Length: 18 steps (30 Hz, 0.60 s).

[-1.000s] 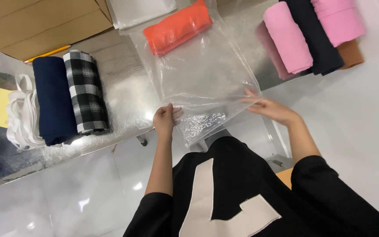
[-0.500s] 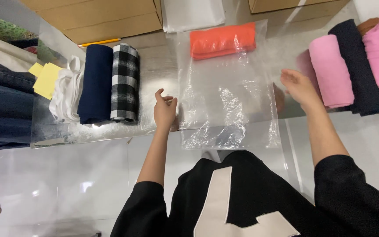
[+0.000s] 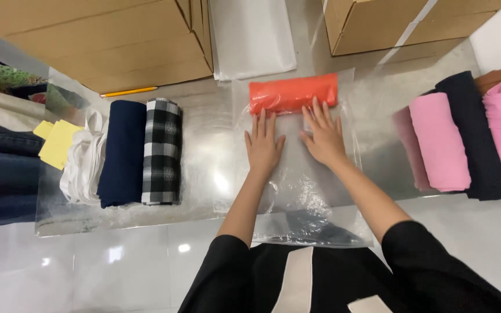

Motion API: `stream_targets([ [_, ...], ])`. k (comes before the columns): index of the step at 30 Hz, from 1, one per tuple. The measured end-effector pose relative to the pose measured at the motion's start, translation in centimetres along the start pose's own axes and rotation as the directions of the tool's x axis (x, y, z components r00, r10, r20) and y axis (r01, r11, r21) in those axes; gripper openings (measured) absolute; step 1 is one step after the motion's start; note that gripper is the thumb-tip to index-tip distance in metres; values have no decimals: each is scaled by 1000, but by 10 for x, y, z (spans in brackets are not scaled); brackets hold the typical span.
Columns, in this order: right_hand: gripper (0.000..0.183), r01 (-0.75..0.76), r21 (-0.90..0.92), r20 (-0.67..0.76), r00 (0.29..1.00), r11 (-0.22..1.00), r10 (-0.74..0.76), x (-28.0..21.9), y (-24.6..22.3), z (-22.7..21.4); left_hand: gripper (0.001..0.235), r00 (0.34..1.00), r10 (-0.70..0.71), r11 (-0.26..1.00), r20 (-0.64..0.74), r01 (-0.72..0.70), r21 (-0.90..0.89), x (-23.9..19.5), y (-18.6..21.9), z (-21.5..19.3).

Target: The person ties a white ribbon around a cardboard box, writes on a yellow sticky note attached to the box, and places the box on a stack. They then wrap a folded orange cloth in a clear plastic bag and place it on the table.

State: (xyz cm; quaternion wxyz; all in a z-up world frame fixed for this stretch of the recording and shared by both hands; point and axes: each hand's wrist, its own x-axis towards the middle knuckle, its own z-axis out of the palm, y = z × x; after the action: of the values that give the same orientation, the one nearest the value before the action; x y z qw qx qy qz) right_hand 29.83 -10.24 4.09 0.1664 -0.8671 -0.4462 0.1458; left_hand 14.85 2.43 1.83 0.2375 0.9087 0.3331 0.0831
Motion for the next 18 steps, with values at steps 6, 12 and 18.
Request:
stream_targets([
  [6, 59, -47, -80, 24, 998, 996, 50, -19, 33, 31, 63, 977, -116, 976, 180, 78, 204, -11, -12, 18],
  [12, 60, -91, -64, 20, 995, 994, 93, 24, 58, 23, 65, 982, -105, 972, 155, 68, 223, 29, -11, 31],
  [18, 59, -152, -47, 18, 988, 987, 153, 49, 55, 7, 66, 980, -109, 963, 165, 63, 262, 67, -10, 44],
])
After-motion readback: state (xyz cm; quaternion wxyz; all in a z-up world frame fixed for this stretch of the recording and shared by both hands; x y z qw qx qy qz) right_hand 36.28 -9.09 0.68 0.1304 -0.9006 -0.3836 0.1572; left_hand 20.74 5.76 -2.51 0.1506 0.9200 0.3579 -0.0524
